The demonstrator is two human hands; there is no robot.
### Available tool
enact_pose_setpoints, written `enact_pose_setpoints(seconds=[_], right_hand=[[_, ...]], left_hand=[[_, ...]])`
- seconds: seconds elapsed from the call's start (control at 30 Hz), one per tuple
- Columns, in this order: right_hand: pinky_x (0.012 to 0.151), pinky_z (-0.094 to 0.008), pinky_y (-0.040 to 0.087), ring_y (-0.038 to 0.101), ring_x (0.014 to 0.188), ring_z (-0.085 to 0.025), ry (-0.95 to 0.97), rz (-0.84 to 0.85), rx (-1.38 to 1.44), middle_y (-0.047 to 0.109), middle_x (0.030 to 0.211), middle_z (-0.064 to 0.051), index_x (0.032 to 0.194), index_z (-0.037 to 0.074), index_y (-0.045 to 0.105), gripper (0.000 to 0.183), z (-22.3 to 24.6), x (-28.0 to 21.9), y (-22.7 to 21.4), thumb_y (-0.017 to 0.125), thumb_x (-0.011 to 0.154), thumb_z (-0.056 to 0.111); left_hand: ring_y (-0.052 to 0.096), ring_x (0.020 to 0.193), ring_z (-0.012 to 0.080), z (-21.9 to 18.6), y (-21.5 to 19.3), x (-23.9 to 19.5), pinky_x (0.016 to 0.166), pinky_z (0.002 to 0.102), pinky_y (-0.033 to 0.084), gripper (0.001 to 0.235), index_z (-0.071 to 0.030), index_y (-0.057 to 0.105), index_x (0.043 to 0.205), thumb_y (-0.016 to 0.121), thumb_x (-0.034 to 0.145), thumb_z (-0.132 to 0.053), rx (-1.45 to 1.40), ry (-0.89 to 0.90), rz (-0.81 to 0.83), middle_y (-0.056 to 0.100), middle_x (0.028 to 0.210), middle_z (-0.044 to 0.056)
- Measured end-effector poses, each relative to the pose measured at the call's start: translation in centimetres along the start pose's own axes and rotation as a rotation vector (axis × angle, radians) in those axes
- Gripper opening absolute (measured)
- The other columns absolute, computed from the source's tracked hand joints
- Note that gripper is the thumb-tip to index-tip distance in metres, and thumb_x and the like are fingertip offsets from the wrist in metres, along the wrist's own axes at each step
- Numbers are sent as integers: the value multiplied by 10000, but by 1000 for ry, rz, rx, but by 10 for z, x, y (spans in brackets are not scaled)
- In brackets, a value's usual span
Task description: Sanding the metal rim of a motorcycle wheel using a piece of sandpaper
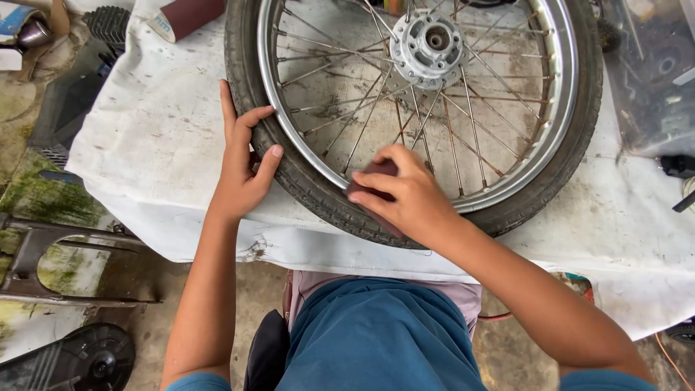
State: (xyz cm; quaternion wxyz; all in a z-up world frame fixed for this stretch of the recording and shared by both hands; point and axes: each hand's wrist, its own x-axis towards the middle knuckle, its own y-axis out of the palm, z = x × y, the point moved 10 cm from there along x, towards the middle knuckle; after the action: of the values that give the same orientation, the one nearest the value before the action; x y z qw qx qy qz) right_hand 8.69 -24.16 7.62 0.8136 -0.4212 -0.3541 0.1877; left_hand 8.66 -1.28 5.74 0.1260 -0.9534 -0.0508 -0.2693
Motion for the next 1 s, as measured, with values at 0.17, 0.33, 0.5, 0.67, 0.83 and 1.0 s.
enact_pose_setpoints(seconds=[0.17, 0.33, 0.5, 0.67, 0.83, 1.0], right_hand=[[894, -532, 555, 630, 1063, -434, -64, -57, 30, 567, 1145, -156, 1116, 157, 797, 296, 6, 73, 47, 743, 939, 389], [883, -503, 557, 652, 1044, -445, -67, -124, 52, 575, 1126, -138, 1127, 166, 794, 304, 10, 51, 30, 754, 933, 396], [928, -441, 543, 665, 1097, -371, 97, 29, -69, 609, 1163, -97, 1102, 211, 804, 265, -15, -29, -11, 768, 901, 379], [914, -463, 550, 657, 1071, -371, 36, -4, -67, 591, 1144, -114, 1084, 196, 811, 261, -2, 11, 7, 761, 921, 393], [880, -533, 546, 625, 1043, -432, -72, -83, -138, 549, 1126, -131, 1112, 165, 787, 298, 21, 81, 44, 723, 957, 411], [869, -538, 551, 630, 1035, -442, -21, -72, -76, 522, 1119, -115, 1136, 167, 784, 318, 13, 85, 47, 701, 968, 424]], left_hand=[[284, 1560, 471, 4, -2, 1, 1064, 454, 571, 404, -69, 478, 1452, 579, 1062, -100, -25, -5, 17, -165, 1696, 150], [373, 1521, 470, 9, -4, -3, 1005, 455, 600, 407, -93, 488, 1455, 593, 1063, -135, -55, -42, 12, -166, 1700, 129], [388, 1509, 494, 2, -1, 1, 1008, 461, 616, 402, -81, 490, 1442, 596, 1061, -151, -52, -31, 5, -154, 1692, 160], [366, 1514, 508, -2, -1, 2, 1006, 472, 615, 406, -78, 485, 1448, 592, 1060, -130, -41, -17, 11, -149, 1692, 166], [354, 1505, 513, 6, -2, 0, 990, 488, 613, 414, -77, 474, 1461, 573, 1059, -92, -62, -28, 13, -166, 1691, 154], [336, 1492, 550, 19, -5, -1, 1006, 521, 585, 562, -101, 353, 1557, 587, 1047, -69, -88, -29, 10, -161, 1688, 176]])
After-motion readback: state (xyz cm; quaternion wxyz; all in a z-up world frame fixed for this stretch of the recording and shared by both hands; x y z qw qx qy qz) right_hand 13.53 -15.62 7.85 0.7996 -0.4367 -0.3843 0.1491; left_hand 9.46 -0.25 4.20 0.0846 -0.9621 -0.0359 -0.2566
